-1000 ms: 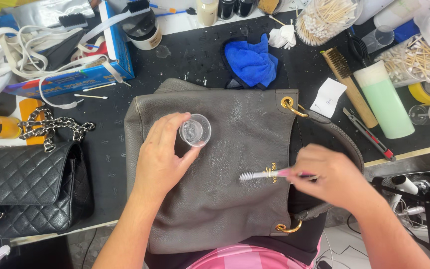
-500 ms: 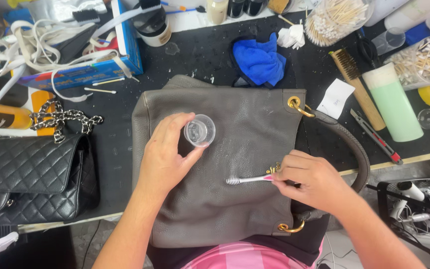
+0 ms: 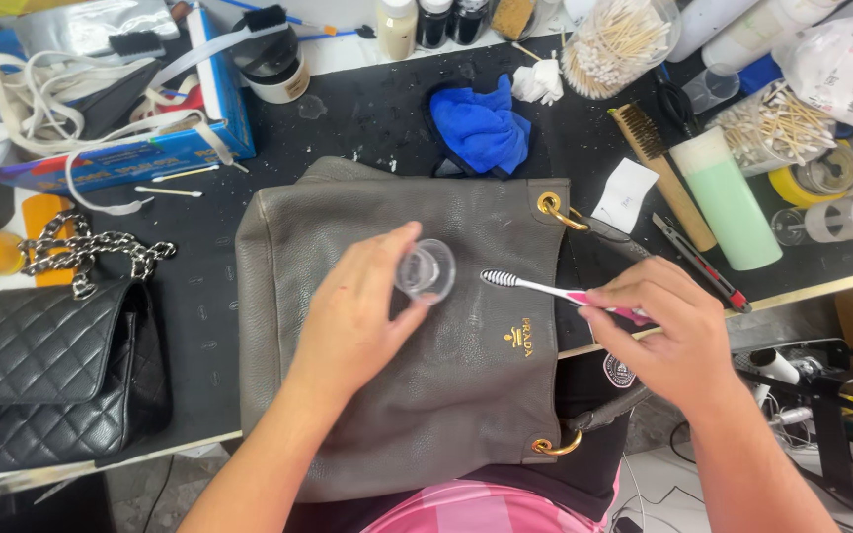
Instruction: The person cleans a gray leather handbag using a toothbrush and a liquid solution. They dip the toothbrush into a small container of liquid and scrub the exterior surface of the bag. After scrubbing, they wipe the area with a blue cloth and inspect the interior of the bag.
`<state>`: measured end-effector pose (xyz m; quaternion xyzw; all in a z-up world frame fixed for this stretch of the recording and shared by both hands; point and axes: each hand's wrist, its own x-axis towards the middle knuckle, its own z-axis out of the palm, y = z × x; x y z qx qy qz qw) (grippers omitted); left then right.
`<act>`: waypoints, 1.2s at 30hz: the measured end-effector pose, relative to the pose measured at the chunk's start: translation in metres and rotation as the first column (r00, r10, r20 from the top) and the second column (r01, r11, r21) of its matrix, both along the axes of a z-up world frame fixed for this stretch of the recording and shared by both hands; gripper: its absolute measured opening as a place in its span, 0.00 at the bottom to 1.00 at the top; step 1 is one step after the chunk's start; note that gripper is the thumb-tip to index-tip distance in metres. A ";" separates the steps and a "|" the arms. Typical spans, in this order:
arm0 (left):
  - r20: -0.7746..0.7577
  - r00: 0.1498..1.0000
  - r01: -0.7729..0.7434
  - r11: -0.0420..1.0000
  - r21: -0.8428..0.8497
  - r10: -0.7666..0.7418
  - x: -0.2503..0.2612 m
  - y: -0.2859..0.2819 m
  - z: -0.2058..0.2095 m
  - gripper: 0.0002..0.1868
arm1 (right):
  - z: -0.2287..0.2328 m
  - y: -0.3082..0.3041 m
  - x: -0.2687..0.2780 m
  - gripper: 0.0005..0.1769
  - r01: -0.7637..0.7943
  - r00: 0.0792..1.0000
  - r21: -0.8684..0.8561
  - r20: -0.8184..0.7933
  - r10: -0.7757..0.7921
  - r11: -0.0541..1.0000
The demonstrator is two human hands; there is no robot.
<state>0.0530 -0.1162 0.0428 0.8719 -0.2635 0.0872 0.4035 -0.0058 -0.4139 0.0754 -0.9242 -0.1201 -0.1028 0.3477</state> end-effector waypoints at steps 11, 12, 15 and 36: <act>0.256 0.961 0.102 0.994 0.029 -0.106 -0.001 -0.026 0.003 0.36 | 0.023 0.037 -0.002 0.07 -0.010 0.993 -0.275 0.112 0.042 0.961; 0.246 0.961 0.119 0.992 0.042 -0.126 0.000 -0.026 0.002 0.36 | 0.019 0.032 -0.002 0.07 -0.006 1.000 -0.180 -0.026 0.002 0.984; 0.222 0.962 0.151 0.987 0.064 -0.161 -0.001 -0.033 0.000 0.35 | 0.004 0.004 0.001 0.07 0.116 0.918 0.115 -0.392 -0.063 0.987; 0.143 0.980 -0.144 0.989 0.023 0.139 0.019 0.012 -0.005 0.31 | -0.026 -0.025 -0.002 0.06 0.072 0.993 -0.150 -0.084 -0.085 0.986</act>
